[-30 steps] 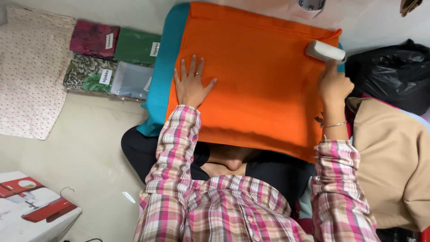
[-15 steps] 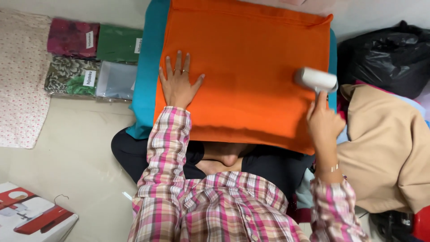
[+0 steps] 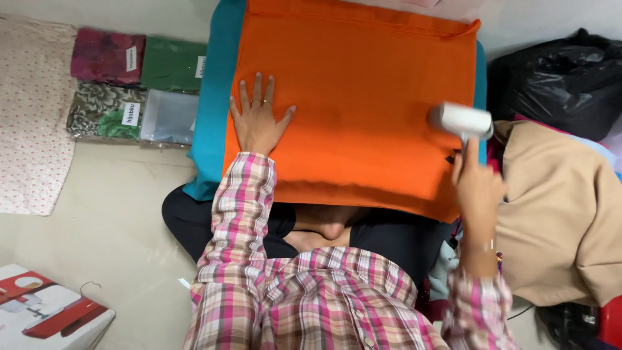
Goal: Cleaning an orange cloth with a lint roller and then folding it neatly.
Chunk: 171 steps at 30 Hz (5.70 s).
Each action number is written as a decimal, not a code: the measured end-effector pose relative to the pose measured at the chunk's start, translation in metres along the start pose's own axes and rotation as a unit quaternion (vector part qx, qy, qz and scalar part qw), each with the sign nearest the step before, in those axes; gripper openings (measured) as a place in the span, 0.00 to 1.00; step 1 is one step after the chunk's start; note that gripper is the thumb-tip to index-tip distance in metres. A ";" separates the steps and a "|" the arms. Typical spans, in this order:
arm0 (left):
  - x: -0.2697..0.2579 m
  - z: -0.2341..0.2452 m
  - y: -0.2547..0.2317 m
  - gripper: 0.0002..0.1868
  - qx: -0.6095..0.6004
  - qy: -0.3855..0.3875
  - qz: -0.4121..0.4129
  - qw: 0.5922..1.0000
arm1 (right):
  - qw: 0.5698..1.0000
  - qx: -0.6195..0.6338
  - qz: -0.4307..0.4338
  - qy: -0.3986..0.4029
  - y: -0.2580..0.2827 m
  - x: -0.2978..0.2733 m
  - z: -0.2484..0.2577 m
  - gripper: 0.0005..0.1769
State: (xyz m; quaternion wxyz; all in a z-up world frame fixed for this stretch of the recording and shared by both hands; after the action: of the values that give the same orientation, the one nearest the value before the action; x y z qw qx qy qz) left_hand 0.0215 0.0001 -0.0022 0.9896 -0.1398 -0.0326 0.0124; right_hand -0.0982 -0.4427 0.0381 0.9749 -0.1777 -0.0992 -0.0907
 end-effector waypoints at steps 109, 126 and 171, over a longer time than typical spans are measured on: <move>-0.077 -0.015 0.026 0.36 0.004 -0.056 0.023 0.998 | 0.962 0.087 0.116 0.232 0.142 0.031 0.132 0.29; -0.070 -0.012 0.030 0.39 0.064 -0.036 0.047 0.996 | 0.965 0.102 0.057 0.233 -0.004 0.023 0.068 0.28; -0.099 0.015 0.046 0.42 -0.393 0.005 0.137 0.909 | 0.830 0.253 0.486 0.103 0.217 0.009 0.133 0.27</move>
State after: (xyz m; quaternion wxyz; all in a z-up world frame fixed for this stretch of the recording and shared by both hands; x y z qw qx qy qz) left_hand -0.0795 0.0454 -0.0063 0.8434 -0.5203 -0.0107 0.1336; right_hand -0.0651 -0.1960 0.0904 0.9084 0.0607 0.0820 0.4056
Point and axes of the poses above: each hand's wrist, its own x-axis towards the middle knuckle, its own z-axis out of the back of the hand, y = z × x, the point moved 2 cm from there along x, towards the middle knuckle, and after that the axes turned 1 degree about -y, right-handed, at the moved point
